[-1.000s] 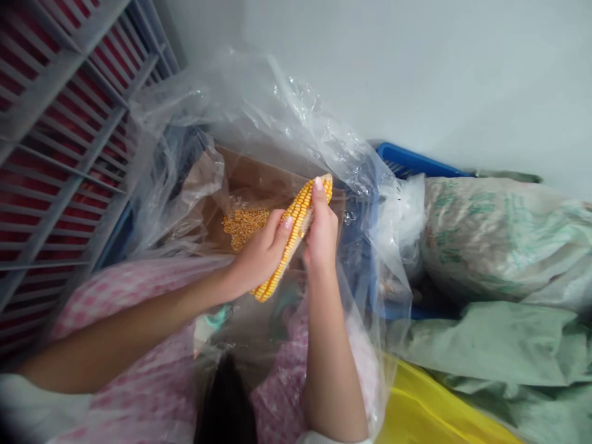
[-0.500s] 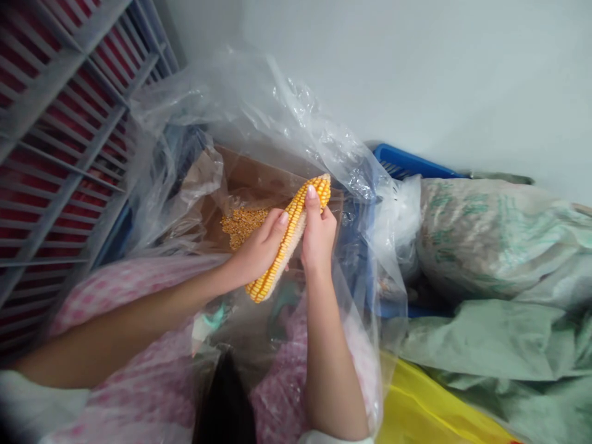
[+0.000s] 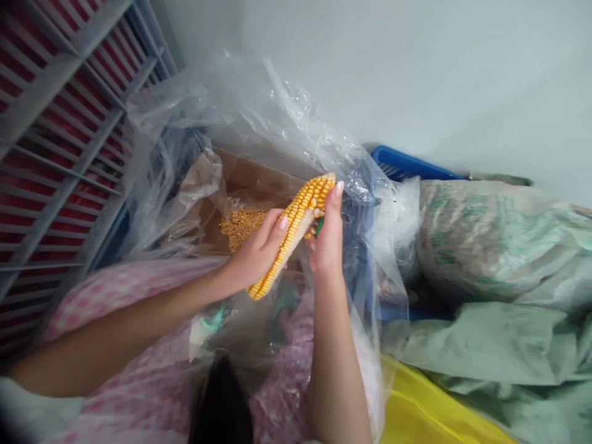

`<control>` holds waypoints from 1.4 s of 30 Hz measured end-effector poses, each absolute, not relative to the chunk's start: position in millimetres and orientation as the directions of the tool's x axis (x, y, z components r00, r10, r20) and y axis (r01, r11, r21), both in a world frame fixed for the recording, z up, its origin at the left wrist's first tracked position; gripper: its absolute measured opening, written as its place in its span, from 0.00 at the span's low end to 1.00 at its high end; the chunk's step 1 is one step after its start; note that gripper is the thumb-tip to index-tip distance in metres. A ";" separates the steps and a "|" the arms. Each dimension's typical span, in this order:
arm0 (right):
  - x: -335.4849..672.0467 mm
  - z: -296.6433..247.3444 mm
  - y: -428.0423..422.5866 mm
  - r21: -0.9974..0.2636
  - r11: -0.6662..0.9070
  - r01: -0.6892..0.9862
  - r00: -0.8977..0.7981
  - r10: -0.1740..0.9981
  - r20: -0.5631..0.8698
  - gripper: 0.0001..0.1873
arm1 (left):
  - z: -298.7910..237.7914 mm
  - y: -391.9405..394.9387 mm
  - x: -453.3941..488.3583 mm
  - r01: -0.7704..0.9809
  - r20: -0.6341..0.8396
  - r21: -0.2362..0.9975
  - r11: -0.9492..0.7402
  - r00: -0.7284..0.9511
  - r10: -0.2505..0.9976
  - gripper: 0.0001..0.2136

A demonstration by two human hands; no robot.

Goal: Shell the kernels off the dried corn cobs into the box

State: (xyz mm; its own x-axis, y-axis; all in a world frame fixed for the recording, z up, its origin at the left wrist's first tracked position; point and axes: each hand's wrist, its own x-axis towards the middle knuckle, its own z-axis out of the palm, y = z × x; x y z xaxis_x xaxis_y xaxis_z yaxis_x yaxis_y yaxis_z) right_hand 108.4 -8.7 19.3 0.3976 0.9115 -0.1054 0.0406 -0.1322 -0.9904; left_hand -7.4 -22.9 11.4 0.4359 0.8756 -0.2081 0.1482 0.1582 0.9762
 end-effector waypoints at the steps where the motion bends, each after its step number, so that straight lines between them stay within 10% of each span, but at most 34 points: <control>1: 109.3 21.0 -8.5 -0.990 -0.141 0.026 0.394 0.911 -0.119 0.28 | 11.3 -23.2 -7.7 0.169 -0.195 0.977 0.132 0.441 0.876 0.16; 27: 100.6 19.3 -7.5 -0.972 -0.198 -0.125 0.421 0.877 -0.233 0.25 | 13.5 -18.1 -2.8 -0.147 -0.345 0.868 0.475 0.510 0.788 0.17; 37: 110.9 26.2 -10.7 -0.981 -0.100 0.164 0.595 0.803 0.017 0.24 | 14.1 -10.4 -13.3 0.331 -0.099 0.944 -0.013 0.318 0.943 0.16; 42: 104.5 24.9 -10.2 -0.923 -0.099 0.372 0.542 0.830 0.130 0.19 | 15.4 -17.3 -10.0 0.257 -0.120 0.966 0.023 0.370 0.921 0.16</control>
